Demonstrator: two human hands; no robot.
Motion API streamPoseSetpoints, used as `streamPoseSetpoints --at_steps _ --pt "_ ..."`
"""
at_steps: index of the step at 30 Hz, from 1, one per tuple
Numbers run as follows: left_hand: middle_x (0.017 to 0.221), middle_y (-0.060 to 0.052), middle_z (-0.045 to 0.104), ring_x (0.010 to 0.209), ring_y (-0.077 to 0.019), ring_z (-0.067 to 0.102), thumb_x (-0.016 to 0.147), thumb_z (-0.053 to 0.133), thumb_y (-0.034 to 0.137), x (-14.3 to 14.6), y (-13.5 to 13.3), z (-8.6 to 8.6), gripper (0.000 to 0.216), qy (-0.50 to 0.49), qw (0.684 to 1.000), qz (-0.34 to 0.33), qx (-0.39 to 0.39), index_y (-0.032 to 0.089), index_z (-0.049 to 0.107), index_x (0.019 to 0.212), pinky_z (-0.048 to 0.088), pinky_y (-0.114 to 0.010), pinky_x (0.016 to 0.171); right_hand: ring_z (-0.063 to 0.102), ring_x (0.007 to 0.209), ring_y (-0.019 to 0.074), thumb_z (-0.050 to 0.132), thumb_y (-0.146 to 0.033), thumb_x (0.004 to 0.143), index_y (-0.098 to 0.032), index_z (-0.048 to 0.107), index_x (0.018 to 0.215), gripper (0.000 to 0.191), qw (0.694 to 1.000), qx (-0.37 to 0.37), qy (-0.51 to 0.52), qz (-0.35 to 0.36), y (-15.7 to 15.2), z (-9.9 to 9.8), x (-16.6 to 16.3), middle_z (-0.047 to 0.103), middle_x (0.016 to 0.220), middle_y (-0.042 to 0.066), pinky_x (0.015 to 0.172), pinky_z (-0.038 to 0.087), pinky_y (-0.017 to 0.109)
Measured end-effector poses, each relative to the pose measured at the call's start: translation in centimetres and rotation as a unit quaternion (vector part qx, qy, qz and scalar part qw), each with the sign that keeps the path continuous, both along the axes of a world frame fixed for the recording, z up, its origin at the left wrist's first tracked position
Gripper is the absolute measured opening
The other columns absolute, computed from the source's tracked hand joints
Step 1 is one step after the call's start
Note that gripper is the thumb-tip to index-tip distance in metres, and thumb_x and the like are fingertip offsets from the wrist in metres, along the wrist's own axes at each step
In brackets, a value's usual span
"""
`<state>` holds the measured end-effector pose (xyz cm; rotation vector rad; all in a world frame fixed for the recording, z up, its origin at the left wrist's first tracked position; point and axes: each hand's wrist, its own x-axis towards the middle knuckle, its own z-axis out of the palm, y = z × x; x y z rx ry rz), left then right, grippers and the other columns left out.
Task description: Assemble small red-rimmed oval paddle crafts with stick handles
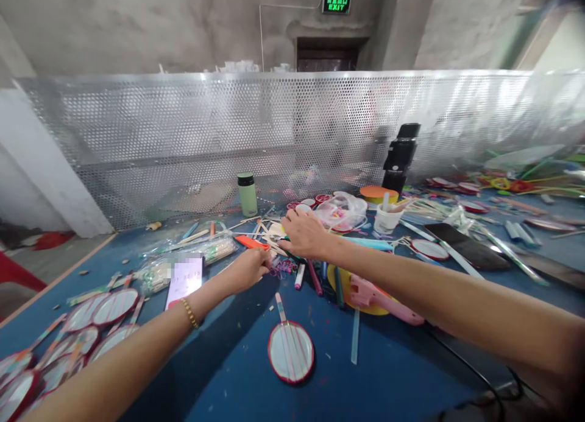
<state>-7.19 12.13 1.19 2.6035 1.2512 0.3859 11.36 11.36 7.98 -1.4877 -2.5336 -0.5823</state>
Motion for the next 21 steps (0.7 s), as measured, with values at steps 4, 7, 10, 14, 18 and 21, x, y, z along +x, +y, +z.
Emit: streamPoseSetpoints --at_steps 4,7,10,14,18,21 --pt "0.078 -0.002 0.061 0.074 -0.0153 0.055 0.078 0.052 0.014 -0.3 0.3 0.1 0.009 0.005 1.0 0.001 -0.015 0.016 0.06 0.074 0.038 -0.024 0.065 0.051 0.101 0.0275 0.048 -0.043 0.091 -0.014 0.064 0.098 0.033 0.995 0.029 0.067 0.072 -5.7 2.9 0.3 0.06 0.104 0.013 0.088 0.039 0.04" --pt "0.08 -0.002 0.061 0.076 -0.0156 0.054 0.081 0.05 0.018 -0.9 0.0 0.3 0.009 0.002 1.0 0.001 -0.02 0.016 0.059 0.078 0.039 -0.025 0.068 0.053 0.103 0.0255 0.049 -0.038 0.092 -0.017 0.063 0.106 0.028 0.985 0.031 0.131 0.105 -9.8 3.4 1.9 0.061 0.105 0.01 0.092 0.04 0.041" --pt "0.083 -0.002 0.061 0.078 -0.0158 0.054 0.083 0.049 0.02 -1.7 -1.5 0.8 0.01 -0.018 0.999 0.012 -0.032 0.017 0.058 0.08 0.039 -0.026 0.07 0.055 0.104 0.0246 0.051 -0.036 0.092 -0.02 0.063 0.109 0.026 0.973 0.046 0.203 0.097 -12.4 2.6 4.2 0.063 0.108 0.009 0.095 0.041 0.042" --pt "0.088 -0.002 0.06 0.081 -0.0162 0.054 0.086 0.045 0.021 -2.5 -5.2 0.6 0.01 -0.027 0.998 0.03 -0.053 0.019 0.055 0.084 0.04 -0.028 0.074 0.058 0.106 0.024 0.05 -0.034 0.092 -0.025 0.063 0.108 0.022 0.959 0.033 0.268 0.09 -13.7 1.0 6.7 0.065 0.109 0.007 0.093 0.045 0.041" --pt "0.091 -0.004 0.057 0.08 -0.0169 0.053 0.088 0.04 0.017 -2.5 -8.2 -0.4 0.012 0.006 0.996 0.07 -0.05 0.019 0.052 0.087 0.04 -0.03 0.073 0.06 0.104 0.0223 0.051 -0.031 0.092 -0.027 0.063 0.105 0.018 0.949 0.024 0.296 0.109 -13.8 -0.6 7.7 0.066 0.107 0.005 0.09 0.048 0.038" --pt "0.094 -0.004 0.057 0.086 -0.0169 0.054 0.089 0.038 0.014 -2.7 -9.0 -0.6 0.016 -0.021 0.993 0.094 -0.061 0.02 0.053 0.09 0.041 -0.03 0.077 0.064 0.097 0.0205 0.053 -0.027 0.091 -0.027 0.064 0.102 0.015 0.935 0.053 0.324 0.134 -13.5 -1.5 8.0 0.069 0.101 0.003 0.084 0.051 0.033"
